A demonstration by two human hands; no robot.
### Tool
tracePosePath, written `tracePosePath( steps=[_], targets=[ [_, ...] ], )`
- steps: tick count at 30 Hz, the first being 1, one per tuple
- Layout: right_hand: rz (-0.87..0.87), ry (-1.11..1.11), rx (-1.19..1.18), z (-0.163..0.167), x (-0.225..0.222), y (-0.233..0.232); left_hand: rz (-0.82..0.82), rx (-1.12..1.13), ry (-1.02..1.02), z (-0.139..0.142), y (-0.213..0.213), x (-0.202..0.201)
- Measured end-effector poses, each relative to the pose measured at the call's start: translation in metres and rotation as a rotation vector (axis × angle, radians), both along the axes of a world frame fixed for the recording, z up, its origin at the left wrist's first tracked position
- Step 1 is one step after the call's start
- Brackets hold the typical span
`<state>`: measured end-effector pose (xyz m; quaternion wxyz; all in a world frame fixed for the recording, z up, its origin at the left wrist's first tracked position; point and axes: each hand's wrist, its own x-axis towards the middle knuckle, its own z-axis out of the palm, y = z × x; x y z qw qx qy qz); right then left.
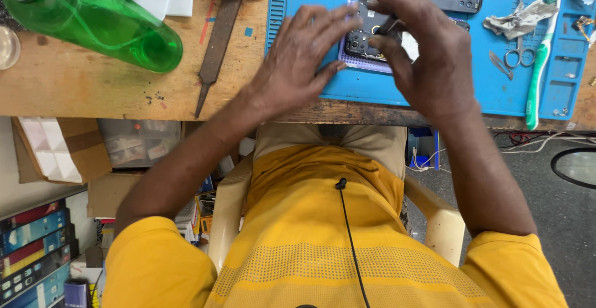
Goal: The person uses a precision screwdriver to remove screws from the internal frame of a disassembled smartphone. The phone remains open on a blue work mat while the person carefully unscrews components near the battery and camera area.
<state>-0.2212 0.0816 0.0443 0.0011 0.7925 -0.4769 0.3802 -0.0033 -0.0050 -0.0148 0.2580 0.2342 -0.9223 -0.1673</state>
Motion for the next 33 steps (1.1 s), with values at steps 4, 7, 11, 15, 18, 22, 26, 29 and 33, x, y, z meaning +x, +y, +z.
tracePosePath(
  steps=[4, 7, 11, 15, 18, 22, 26, 29, 33],
  targets=[
    [-0.028, -0.114, 0.089, 0.002, 0.002, -0.005, -0.061, 0.009, -0.042, -0.003, -0.025, -0.011],
    [0.008, -0.067, 0.059, 0.000, -0.002, -0.005, -0.086, 0.041, -0.066, -0.008, -0.033, -0.020],
    [0.054, -0.122, 0.083, -0.004, -0.007, -0.002, -0.093, 0.029, -0.060, -0.015, -0.035, -0.017],
    [-0.019, -0.073, 0.098, -0.005, -0.009, -0.002, -0.103, -0.026, -0.024, -0.018, -0.035, -0.014],
    [0.066, -0.122, 0.150, -0.007, -0.012, -0.003, -0.099, -0.007, -0.015, -0.019, -0.033, -0.013],
    [-0.041, -0.118, 0.058, -0.015, -0.016, -0.010, -0.090, -0.034, -0.022, -0.018, -0.035, -0.015],
    [-0.024, -0.180, 0.102, -0.020, -0.022, -0.009, -0.107, -0.023, -0.008, -0.018, -0.037, -0.014],
    [-0.036, -0.179, 0.091, -0.020, -0.023, -0.007, -0.116, -0.007, 0.003, -0.018, -0.039, -0.014],
    [-0.057, -0.193, 0.105, -0.018, -0.019, -0.006, -0.125, -0.005, 0.023, -0.019, -0.038, -0.012]
  ],
)
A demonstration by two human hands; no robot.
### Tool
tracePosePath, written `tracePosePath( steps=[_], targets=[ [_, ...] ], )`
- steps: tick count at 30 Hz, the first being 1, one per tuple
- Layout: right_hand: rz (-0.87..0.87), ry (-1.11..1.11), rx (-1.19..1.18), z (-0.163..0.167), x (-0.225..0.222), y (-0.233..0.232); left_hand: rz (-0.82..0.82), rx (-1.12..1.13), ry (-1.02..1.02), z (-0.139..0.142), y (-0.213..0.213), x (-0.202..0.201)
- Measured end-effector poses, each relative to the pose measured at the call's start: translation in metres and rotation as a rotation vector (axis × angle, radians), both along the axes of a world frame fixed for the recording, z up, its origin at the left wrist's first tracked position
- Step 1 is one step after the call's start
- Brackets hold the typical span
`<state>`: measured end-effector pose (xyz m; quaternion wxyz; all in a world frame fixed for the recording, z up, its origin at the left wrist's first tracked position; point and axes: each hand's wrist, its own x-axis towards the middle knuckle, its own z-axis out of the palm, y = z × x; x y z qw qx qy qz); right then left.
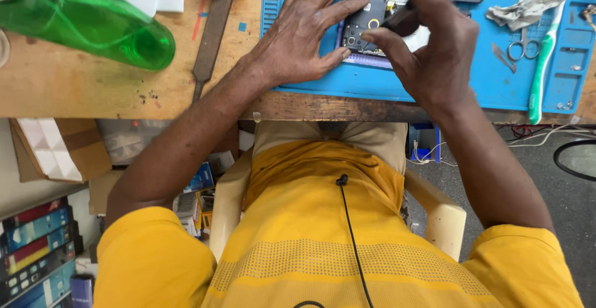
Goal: The person uses a precision screwdriver to remove screws from the internal frame of a disassembled smartphone. The phone remains open on a blue work mat while the person carefully unscrews components near the battery and camera area.
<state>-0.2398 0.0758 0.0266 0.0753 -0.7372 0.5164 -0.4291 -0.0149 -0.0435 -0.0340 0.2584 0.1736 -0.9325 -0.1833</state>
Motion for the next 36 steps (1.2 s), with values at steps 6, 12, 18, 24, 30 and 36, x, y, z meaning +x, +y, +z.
tracePosePath(
  steps=[6, 12, 18, 24, 30, 36],
  targets=[
    [-0.051, -0.018, 0.015, 0.011, 0.004, -0.005, 0.007, -0.006, 0.008, 0.001, 0.001, -0.001],
    [0.024, 0.046, -0.008, 0.012, 0.004, 0.002, 0.010, 0.019, 0.002, 0.002, 0.002, 0.000],
    [0.041, 0.043, -0.051, 0.003, 0.004, 0.009, 0.019, -0.017, 0.006, 0.000, 0.002, -0.001],
    [0.103, 0.017, 0.010, 0.009, 0.006, 0.008, 0.035, -0.016, -0.012, -0.003, 0.002, -0.002],
    [0.150, 0.072, -0.010, 0.008, 0.003, 0.008, 0.026, -0.029, -0.019, -0.007, -0.002, -0.001],
    [0.080, -0.191, -0.128, -0.012, -0.007, 0.016, 0.050, -0.061, -0.022, -0.010, 0.000, -0.005]
  ],
)
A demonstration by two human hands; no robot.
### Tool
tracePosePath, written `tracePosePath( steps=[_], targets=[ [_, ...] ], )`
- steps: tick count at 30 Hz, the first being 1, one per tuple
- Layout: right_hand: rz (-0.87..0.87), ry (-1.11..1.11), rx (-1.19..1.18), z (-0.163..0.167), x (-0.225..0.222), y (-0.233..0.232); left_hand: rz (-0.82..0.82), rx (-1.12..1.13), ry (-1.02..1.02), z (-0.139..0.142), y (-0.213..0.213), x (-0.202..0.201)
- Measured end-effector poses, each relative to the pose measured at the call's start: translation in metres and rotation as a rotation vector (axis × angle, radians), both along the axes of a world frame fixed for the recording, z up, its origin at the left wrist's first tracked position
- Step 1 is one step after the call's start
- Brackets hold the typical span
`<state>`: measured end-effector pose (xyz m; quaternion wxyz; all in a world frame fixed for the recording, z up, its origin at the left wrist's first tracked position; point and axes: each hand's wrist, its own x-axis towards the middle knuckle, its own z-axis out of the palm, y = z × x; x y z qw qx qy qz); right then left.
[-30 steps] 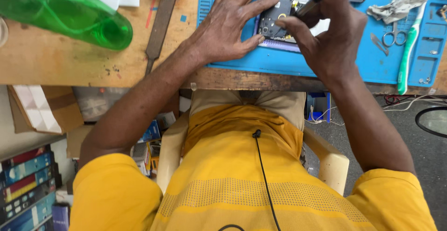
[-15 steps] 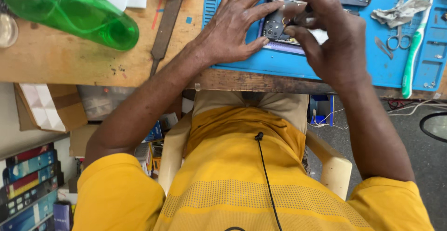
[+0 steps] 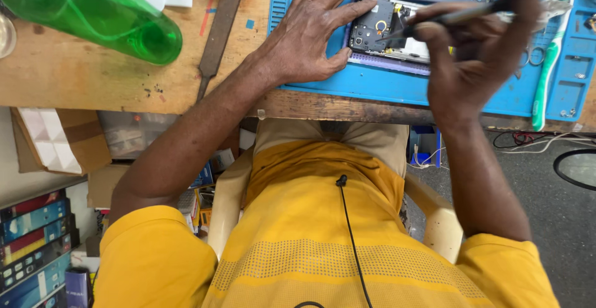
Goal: The person uses a precision screwdriver to remove screws from the internal frame of a disassembled smartphone. The phone remains open on a blue work mat while the person carefully unscrews components near the battery and camera area.
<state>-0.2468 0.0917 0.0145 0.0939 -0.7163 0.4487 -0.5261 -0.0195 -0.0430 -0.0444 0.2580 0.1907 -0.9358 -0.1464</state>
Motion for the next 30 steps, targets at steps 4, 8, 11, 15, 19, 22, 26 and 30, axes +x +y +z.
tracePosePath(
  steps=[4, 8, 11, 15, 19, 22, 26, 30],
  targets=[
    [-0.094, -0.127, 0.026, -0.019, 0.004, 0.022, 0.018, -0.047, 0.021, 0.001, 0.001, 0.001],
    [-0.074, -0.152, 0.089, -0.034, 0.010, 0.031, -0.014, 0.037, 0.002, 0.001, 0.002, 0.005],
    [-0.057, -0.158, 0.112, -0.037, 0.011, 0.032, 0.003, 0.038, 0.004, 0.002, 0.003, 0.004],
    [-0.041, -0.158, 0.135, -0.038, 0.012, 0.032, -0.008, 0.042, 0.012, 0.005, 0.003, 0.004],
    [-0.045, -0.181, 0.158, -0.044, 0.009, 0.034, 0.000, 0.088, -0.010, 0.007, 0.004, 0.005],
    [-0.048, -0.235, 0.169, -0.048, 0.004, 0.036, -0.007, 0.052, 0.009, 0.006, 0.005, 0.004],
    [-0.060, -0.300, 0.181, -0.045, -0.003, 0.034, -0.015, 0.027, 0.025, 0.007, 0.004, 0.003],
    [-0.088, -0.423, 0.219, -0.031, -0.012, 0.019, -0.013, 0.099, 0.005, 0.015, 0.005, 0.003]
  ],
)
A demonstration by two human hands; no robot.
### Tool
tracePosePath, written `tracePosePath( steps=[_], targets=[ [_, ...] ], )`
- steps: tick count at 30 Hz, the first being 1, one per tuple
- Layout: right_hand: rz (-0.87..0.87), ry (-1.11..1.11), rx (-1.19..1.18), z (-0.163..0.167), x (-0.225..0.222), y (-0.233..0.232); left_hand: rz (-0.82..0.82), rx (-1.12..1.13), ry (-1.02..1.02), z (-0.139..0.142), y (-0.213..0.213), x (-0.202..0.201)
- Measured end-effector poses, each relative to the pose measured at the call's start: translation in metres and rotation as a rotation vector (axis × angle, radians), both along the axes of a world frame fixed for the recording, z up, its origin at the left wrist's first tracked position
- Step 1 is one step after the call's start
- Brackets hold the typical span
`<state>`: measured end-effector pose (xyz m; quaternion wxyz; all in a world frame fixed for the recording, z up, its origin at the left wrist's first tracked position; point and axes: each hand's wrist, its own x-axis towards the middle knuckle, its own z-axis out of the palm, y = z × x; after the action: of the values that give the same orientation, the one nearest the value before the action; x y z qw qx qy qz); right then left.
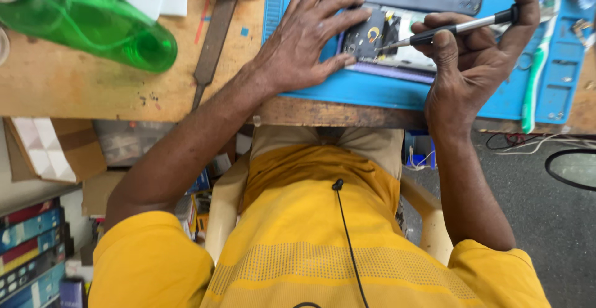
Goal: The person uses a precision screwdriver to remove screws from the internal frame of a disassembled smartphone. The phone remains open on a blue work mat while the person carefully unscrews components near the battery and camera area.
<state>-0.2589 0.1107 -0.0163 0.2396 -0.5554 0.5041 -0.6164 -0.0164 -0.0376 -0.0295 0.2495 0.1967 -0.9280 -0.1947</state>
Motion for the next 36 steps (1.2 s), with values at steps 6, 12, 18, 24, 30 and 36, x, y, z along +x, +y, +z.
tracePosePath(
  steps=[6, 12, 18, 24, 30, 36],
  targets=[
    [-0.026, -0.096, 0.012, 0.011, -0.018, -0.032, 0.008, -0.035, -0.043, 0.012, 0.004, -0.004],
    [0.060, 0.078, -0.054, -0.001, -0.025, -0.043, 0.032, -0.131, -0.111, 0.015, 0.011, -0.006],
    [0.070, 0.067, -0.049, -0.006, -0.024, -0.045, 0.037, -0.168, -0.121, 0.018, 0.011, -0.008],
    [0.070, 0.071, -0.041, -0.006, -0.024, -0.047, 0.033, -0.170, -0.123, 0.017, 0.009, -0.008],
    [0.061, 0.032, -0.020, -0.006, -0.024, -0.046, 0.032, -0.180, -0.106, 0.016, 0.009, -0.008],
    [0.057, 0.021, -0.018, -0.004, -0.023, -0.047, 0.036, -0.180, -0.102, 0.015, 0.010, -0.008]
  ],
)
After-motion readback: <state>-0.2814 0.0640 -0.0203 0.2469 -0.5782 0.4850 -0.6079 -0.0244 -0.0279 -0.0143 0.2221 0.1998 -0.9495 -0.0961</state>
